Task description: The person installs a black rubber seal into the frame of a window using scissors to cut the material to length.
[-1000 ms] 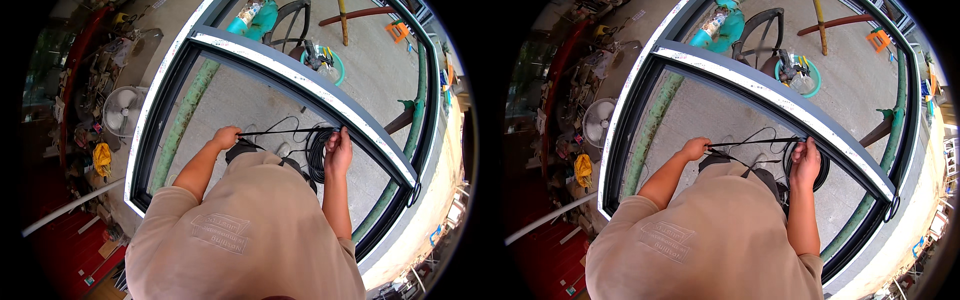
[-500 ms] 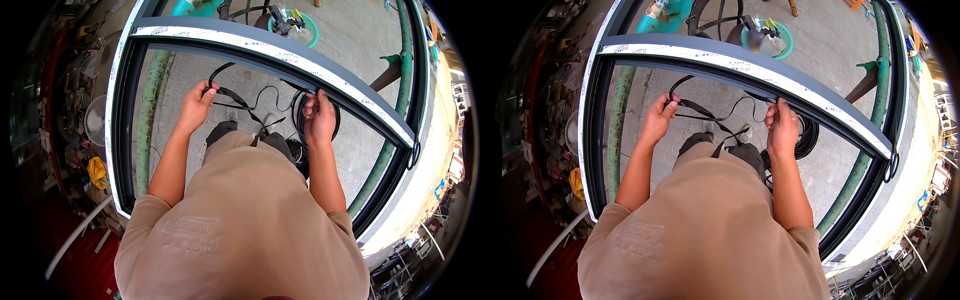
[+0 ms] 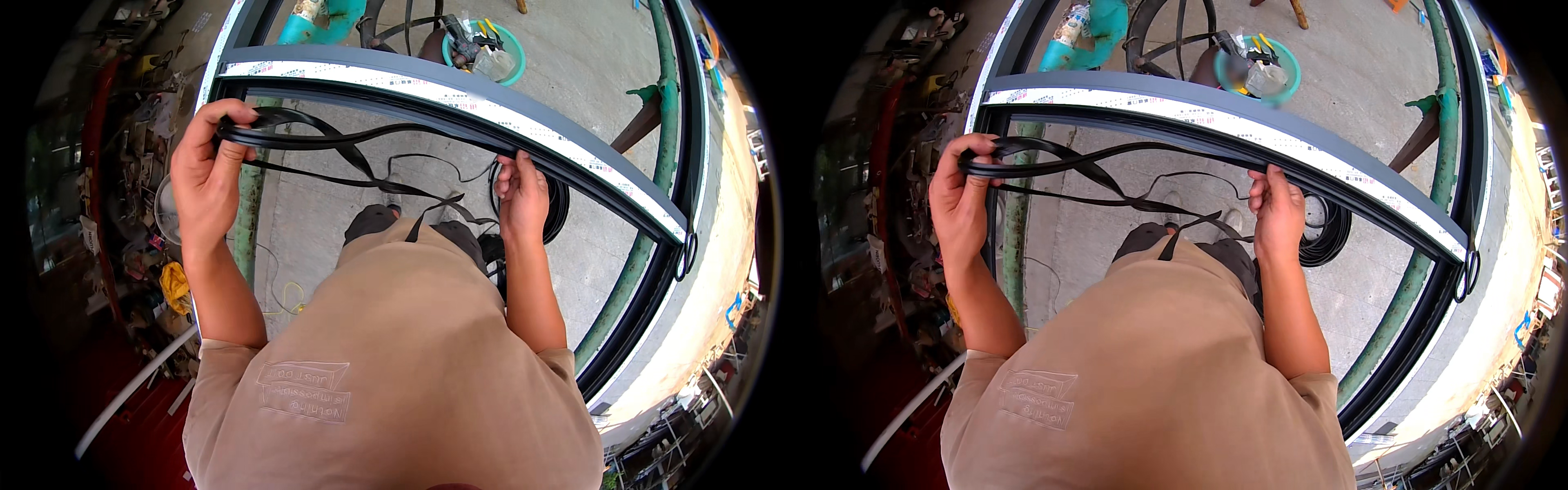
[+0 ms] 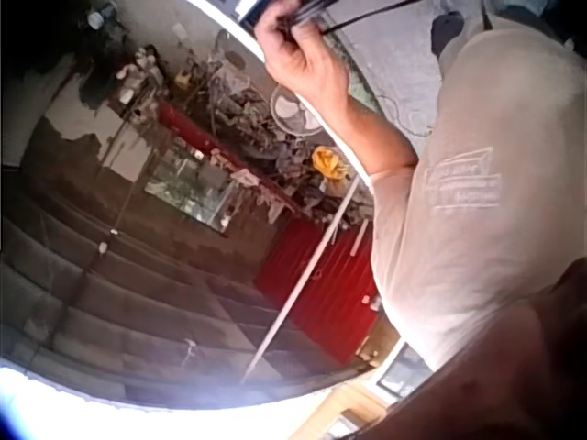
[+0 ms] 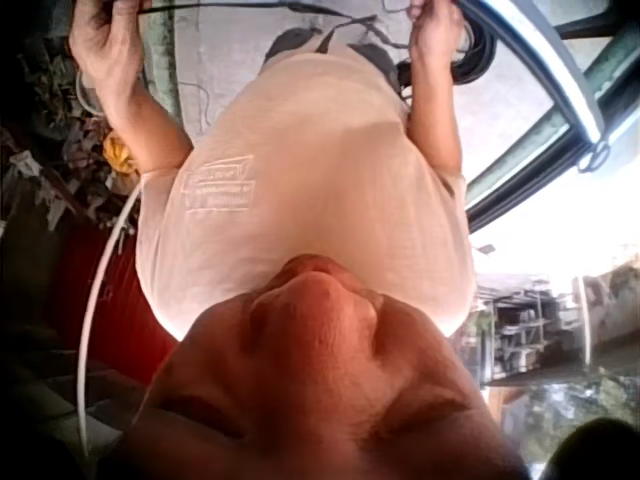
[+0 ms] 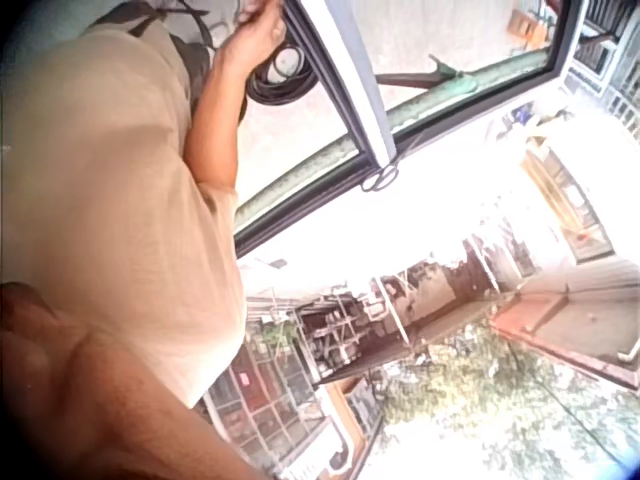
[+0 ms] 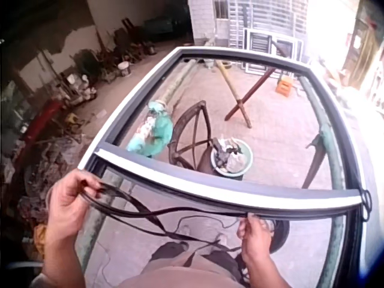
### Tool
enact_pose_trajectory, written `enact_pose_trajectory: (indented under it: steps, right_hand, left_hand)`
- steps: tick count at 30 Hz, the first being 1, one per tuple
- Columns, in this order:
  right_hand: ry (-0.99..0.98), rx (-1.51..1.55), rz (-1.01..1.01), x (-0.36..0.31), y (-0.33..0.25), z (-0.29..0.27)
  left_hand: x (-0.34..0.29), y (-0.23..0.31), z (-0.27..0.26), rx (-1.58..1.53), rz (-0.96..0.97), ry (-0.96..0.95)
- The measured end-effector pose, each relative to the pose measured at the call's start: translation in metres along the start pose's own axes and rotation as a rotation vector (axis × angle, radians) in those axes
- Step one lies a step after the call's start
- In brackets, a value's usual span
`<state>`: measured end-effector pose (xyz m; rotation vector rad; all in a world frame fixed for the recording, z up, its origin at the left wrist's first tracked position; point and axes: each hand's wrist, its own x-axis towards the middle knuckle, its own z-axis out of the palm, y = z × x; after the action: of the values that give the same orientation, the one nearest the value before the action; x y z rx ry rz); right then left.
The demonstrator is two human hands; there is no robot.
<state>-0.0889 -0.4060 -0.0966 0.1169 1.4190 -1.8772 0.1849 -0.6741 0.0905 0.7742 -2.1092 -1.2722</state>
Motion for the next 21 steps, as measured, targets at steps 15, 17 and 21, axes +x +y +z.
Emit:
enact_pose_trajectory:
  steps: [15,17,21]
  right_hand:
    - [0.039,0.033,-0.039,-0.001,0.002,0.001]
    - [0.037,0.017,-0.034,0.000,0.003,0.000]
    - [0.045,-0.013,-0.048,0.000,0.002,0.000]
  left_hand:
    - [0.001,-0.077,-0.003,0.152,-0.445,-0.351]
    - [0.004,-0.081,-0.010,0.159,-0.450,-0.348]
    - [0.013,-0.081,-0.028,0.134,-0.549,-0.373]
